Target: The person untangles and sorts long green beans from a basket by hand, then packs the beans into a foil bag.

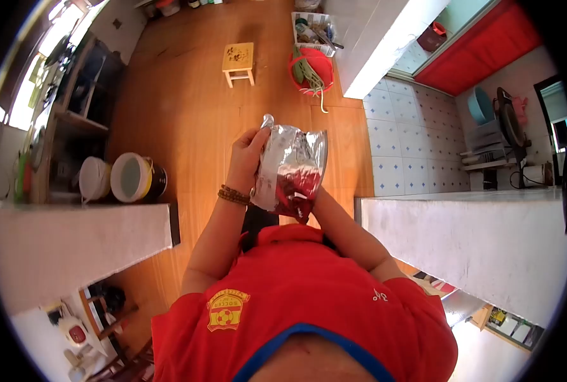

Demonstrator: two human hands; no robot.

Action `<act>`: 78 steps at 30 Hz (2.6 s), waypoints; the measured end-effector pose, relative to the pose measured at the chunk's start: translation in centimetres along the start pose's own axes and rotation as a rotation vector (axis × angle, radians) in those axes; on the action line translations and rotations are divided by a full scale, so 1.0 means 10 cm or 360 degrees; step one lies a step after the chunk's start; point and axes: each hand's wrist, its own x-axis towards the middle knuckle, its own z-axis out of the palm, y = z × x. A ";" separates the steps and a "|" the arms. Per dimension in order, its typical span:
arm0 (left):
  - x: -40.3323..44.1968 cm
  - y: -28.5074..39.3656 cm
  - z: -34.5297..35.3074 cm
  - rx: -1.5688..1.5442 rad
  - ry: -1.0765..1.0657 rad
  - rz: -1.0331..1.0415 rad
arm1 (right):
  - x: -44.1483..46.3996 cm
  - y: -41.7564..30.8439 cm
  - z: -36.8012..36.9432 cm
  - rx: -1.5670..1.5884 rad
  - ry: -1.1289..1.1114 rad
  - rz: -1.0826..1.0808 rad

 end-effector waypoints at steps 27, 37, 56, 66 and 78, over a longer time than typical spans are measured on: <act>6.24 1.74 0.32 0.0116 0.0644 0.0172 | 4.99 -1.96 -2.38 0.1694 0.0948 -0.0761; 8.14 1.42 0.69 0.0514 0.0409 -0.0172 | 5.73 -1.41 -3.20 0.1852 0.1462 -0.0485; 10.57 -0.06 0.86 0.0652 -0.0005 -0.1043 | 7.10 2.07 -3.16 0.1077 0.2117 0.1275; 10.88 -0.97 0.36 0.0837 -0.0125 -0.0985 | 7.39 3.65 -3.34 0.0095 0.1945 0.2003; 10.86 -0.95 1.08 0.0776 -0.0409 -0.1016 | 7.40 3.09 -2.98 0.0202 0.1905 0.1219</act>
